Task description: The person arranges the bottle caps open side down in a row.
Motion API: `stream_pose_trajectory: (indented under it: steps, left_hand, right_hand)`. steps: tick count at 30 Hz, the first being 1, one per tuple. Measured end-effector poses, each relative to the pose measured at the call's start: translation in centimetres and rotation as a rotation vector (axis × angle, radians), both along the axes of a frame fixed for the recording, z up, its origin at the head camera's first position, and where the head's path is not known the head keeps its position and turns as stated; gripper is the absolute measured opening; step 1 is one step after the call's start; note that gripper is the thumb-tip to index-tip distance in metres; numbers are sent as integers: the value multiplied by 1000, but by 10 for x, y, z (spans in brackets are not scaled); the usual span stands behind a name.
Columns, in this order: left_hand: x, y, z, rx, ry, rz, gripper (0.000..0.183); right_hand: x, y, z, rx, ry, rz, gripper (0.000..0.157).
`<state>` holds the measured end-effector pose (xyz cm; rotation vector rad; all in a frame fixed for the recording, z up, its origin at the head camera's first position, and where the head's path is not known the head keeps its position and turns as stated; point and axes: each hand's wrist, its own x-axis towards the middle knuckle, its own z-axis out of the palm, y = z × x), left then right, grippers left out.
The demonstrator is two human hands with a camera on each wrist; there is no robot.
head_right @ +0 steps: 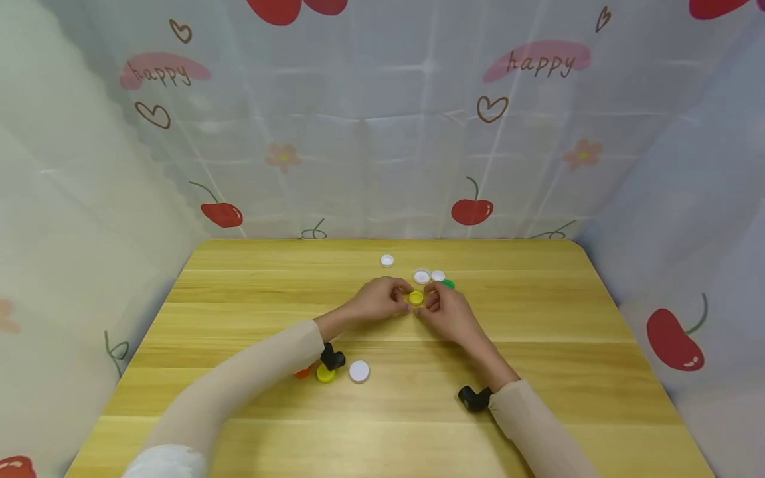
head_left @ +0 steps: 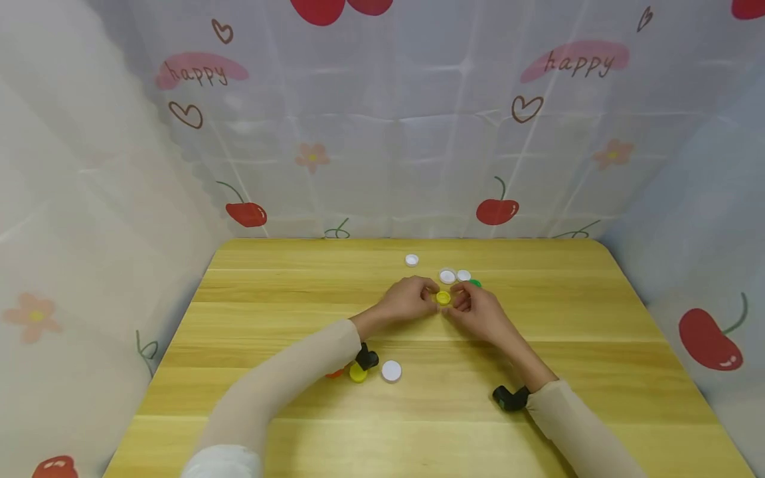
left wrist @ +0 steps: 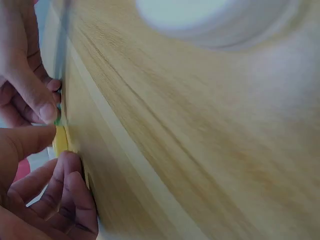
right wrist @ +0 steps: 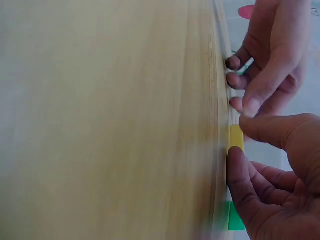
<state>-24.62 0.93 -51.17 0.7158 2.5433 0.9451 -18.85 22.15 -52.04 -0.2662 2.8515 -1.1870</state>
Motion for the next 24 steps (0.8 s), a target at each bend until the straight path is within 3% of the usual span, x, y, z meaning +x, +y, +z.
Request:
stream_pose_trajectory:
  steps: [5,11,17,20,24]
  left_hand:
    - [-5,10,0,-60,63,26,31]
    - [-5,10,-1,-87,59,31,28]
    - [-6,11,-2,-86,70,13,29]
    - [-7,10,-3,-53,79,-11,29]
    - [-9,-2,-5,104,46,-70,27]
  right_hand:
    - [-8,-5,-4,3,14,0,37]
    - [-11,-9,-7,23,24,11,25]
    - [-10,-7,-6,28,33,18,25]
    - [-8,-6,-4,34,44,18,26]
    - [-3,-7,5,69,87,28,28]
